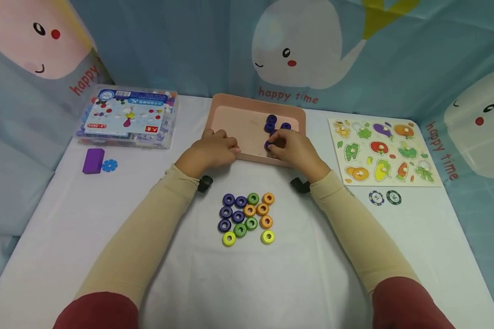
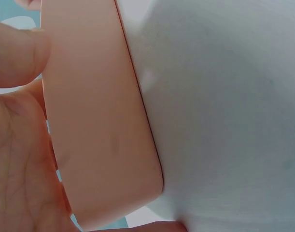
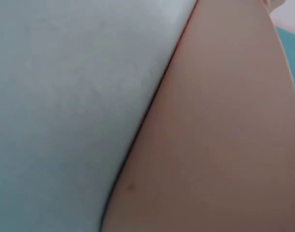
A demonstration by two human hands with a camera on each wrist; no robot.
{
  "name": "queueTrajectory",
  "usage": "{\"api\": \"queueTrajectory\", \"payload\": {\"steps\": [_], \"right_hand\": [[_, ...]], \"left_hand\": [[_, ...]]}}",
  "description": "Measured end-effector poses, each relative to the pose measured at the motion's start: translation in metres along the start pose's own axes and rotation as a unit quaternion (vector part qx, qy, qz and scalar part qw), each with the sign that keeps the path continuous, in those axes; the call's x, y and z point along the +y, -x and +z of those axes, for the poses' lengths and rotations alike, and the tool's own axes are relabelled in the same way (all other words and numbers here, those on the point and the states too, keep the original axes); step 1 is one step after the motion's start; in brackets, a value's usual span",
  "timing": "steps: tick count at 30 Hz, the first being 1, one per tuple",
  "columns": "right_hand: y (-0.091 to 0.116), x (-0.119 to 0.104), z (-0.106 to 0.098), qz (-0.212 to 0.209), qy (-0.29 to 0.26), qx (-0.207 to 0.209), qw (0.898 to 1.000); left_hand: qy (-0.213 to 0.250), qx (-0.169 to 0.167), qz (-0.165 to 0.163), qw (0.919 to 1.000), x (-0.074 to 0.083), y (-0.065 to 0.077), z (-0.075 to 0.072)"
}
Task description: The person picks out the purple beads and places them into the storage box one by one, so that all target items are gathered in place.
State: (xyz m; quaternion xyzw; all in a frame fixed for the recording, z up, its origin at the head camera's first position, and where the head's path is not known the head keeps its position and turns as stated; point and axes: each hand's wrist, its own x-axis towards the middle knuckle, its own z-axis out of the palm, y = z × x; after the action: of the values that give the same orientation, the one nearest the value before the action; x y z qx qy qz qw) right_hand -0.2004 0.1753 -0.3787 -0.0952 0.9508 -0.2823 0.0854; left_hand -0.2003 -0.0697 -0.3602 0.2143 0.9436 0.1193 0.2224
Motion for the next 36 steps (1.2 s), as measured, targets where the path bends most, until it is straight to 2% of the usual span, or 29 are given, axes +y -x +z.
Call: {"api": "queueTrajectory", "payload": {"steps": [5,11,18,21,25,28,30,36], "right_hand": [[-0.004,0.003,0.001,0.008,0.013,0.025,1.000],[-0.004,0.004,0.001,0.024,0.021,0.027,0.999],[-0.005,0.002,0.000,0.018,0.024,0.025,0.999],[-0.002,-0.001,0.000,0.006,0.031,0.039,0.999],[0.015,-0.012,0.002,-0.050,0.041,0.077,0.995],[0.036,-0.028,0.006,-0.115,0.049,0.079,0.989],[0.053,-0.039,0.010,-0.154,0.052,0.054,0.985],[0.089,-0.062,0.031,-0.242,0.074,-0.076,0.965]], "left_hand": [[-0.012,0.001,0.003,0.9999,0.000,-0.002,0.000],[0.007,0.000,-0.006,1.0000,0.000,-0.003,0.004],[0.003,-0.001,-0.007,1.0000,0.000,-0.002,0.003],[0.005,0.000,-0.008,1.0000,0.000,-0.001,0.002],[0.005,-0.002,-0.011,0.9999,-0.001,-0.002,0.001],[0.002,0.000,-0.012,0.9999,-0.001,-0.003,0.001],[0.001,-0.001,-0.010,0.9999,-0.002,-0.003,0.001],[0.004,-0.003,-0.004,1.0000,-0.002,-0.002,0.001]]}}
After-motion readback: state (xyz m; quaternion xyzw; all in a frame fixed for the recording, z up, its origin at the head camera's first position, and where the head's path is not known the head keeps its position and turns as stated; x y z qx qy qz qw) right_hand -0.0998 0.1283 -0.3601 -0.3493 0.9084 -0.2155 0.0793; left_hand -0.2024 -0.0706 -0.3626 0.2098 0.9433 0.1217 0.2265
